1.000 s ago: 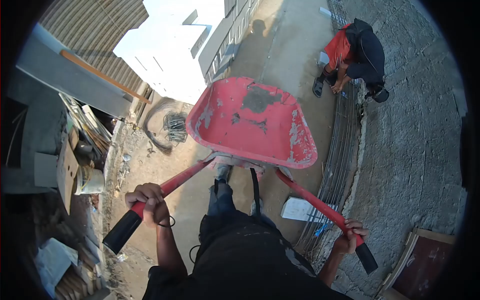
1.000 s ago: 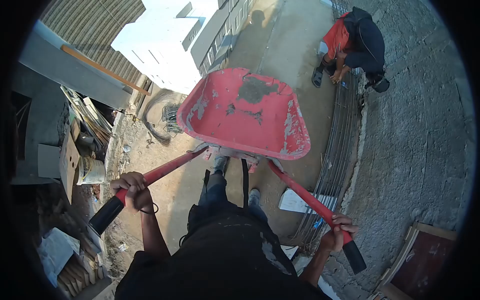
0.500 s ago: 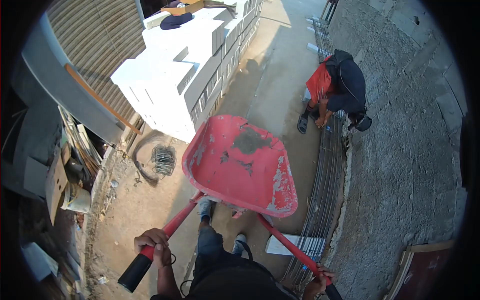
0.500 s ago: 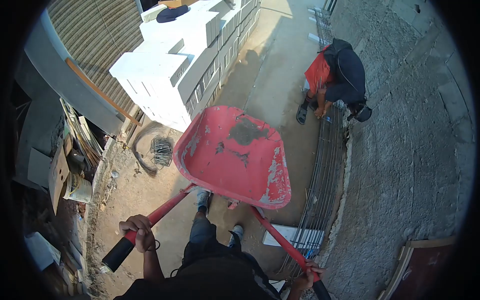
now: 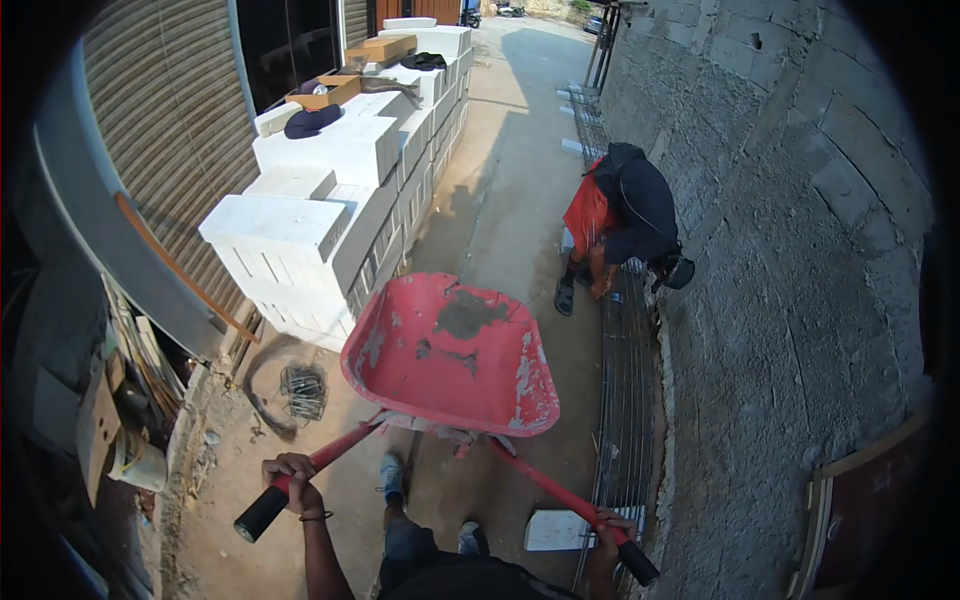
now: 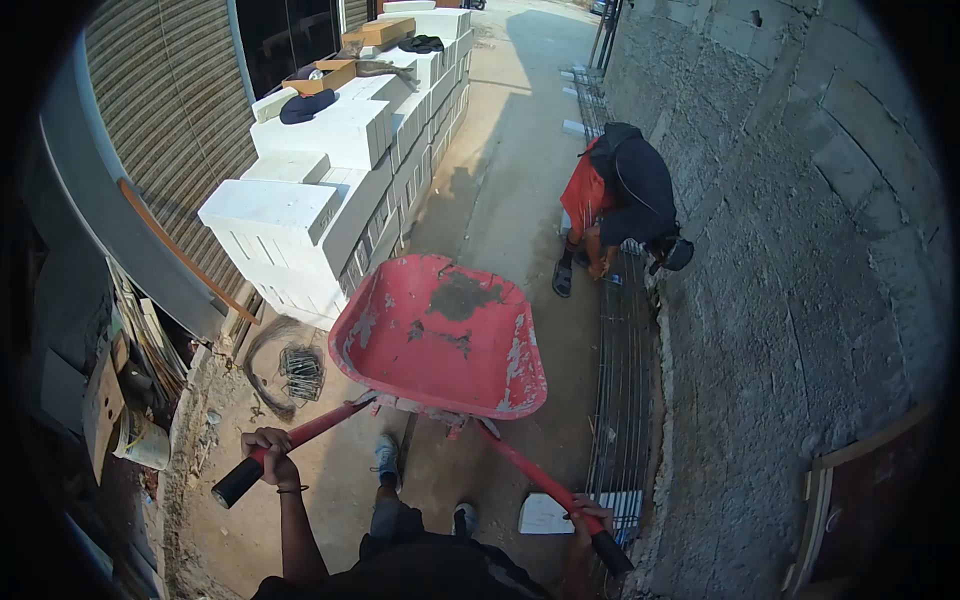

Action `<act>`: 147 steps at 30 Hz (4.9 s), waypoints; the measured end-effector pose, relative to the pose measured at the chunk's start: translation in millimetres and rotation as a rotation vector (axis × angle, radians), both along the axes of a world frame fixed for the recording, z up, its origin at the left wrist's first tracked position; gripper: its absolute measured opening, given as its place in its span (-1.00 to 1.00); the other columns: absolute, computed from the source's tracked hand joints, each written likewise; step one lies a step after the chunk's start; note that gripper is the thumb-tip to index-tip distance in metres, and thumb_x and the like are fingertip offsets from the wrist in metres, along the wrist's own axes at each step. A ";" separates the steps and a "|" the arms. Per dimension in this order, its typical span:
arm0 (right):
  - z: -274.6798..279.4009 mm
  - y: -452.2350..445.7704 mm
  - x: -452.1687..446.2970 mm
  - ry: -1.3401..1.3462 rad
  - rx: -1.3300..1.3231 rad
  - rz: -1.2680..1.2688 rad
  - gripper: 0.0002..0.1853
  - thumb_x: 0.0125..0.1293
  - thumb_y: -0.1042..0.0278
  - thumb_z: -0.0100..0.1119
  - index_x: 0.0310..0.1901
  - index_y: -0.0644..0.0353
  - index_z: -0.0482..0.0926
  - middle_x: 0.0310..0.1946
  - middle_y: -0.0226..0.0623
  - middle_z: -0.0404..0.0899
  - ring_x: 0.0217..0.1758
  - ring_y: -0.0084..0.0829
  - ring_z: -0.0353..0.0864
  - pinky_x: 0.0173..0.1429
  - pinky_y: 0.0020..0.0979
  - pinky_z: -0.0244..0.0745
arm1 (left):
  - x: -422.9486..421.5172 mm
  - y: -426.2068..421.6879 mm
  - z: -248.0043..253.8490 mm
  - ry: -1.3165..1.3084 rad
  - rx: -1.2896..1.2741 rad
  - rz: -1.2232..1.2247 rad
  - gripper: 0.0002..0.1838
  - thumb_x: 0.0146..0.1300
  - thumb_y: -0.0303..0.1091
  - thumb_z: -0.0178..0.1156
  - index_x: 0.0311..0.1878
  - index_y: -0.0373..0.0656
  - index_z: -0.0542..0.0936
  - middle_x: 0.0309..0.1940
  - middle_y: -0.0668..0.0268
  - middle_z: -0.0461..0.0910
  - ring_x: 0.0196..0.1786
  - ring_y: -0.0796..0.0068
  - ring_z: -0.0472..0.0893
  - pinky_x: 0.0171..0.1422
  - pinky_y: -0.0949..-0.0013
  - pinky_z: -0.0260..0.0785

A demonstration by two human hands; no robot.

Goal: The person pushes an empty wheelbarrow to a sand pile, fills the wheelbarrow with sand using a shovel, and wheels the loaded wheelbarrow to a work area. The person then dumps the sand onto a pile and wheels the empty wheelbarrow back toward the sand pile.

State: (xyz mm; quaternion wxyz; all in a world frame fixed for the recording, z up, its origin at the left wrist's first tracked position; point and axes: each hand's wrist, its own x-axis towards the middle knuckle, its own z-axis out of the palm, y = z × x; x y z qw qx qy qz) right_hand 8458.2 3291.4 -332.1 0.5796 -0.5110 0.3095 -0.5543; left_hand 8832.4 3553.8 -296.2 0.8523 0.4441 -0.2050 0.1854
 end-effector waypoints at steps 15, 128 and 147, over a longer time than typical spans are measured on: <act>-14.8 -106.3 126.2 0.024 0.091 -0.165 -0.75 -0.09 0.70 0.04 -0.36 0.20 0.29 -0.40 -0.12 0.49 -0.19 -0.23 0.53 -0.11 -0.27 0.49 | 140.3 -153.9 -11.7 0.008 -0.130 -0.073 -0.75 -0.22 -0.52 0.11 -0.45 -0.15 0.25 -0.71 0.33 0.26 -0.67 0.50 0.34 -0.51 0.44 0.30; 180.5 -2499.4 1915.1 0.215 -0.090 -0.007 -0.72 0.00 0.80 0.08 -0.33 0.20 0.32 -0.27 -0.19 0.50 0.01 -0.22 0.47 0.19 -0.20 0.28 | 1900.5 -2497.3 87.9 0.187 -0.067 -0.018 -0.84 -0.09 -0.55 -0.02 -0.44 -0.17 0.22 -0.59 0.25 0.29 -0.47 0.35 0.36 -0.11 0.16 0.32; 172.0 -3084.7 2282.3 0.143 0.056 0.051 -0.74 0.03 0.75 0.05 -0.30 0.17 0.32 -0.17 -0.15 0.46 0.00 -0.33 0.46 -0.18 -0.52 0.47 | 2247.3 -3054.8 121.6 0.236 -0.020 0.155 -0.81 -0.22 -0.52 0.00 -0.46 -0.18 0.25 -0.62 0.25 0.29 -0.50 0.35 0.37 -0.15 0.20 0.34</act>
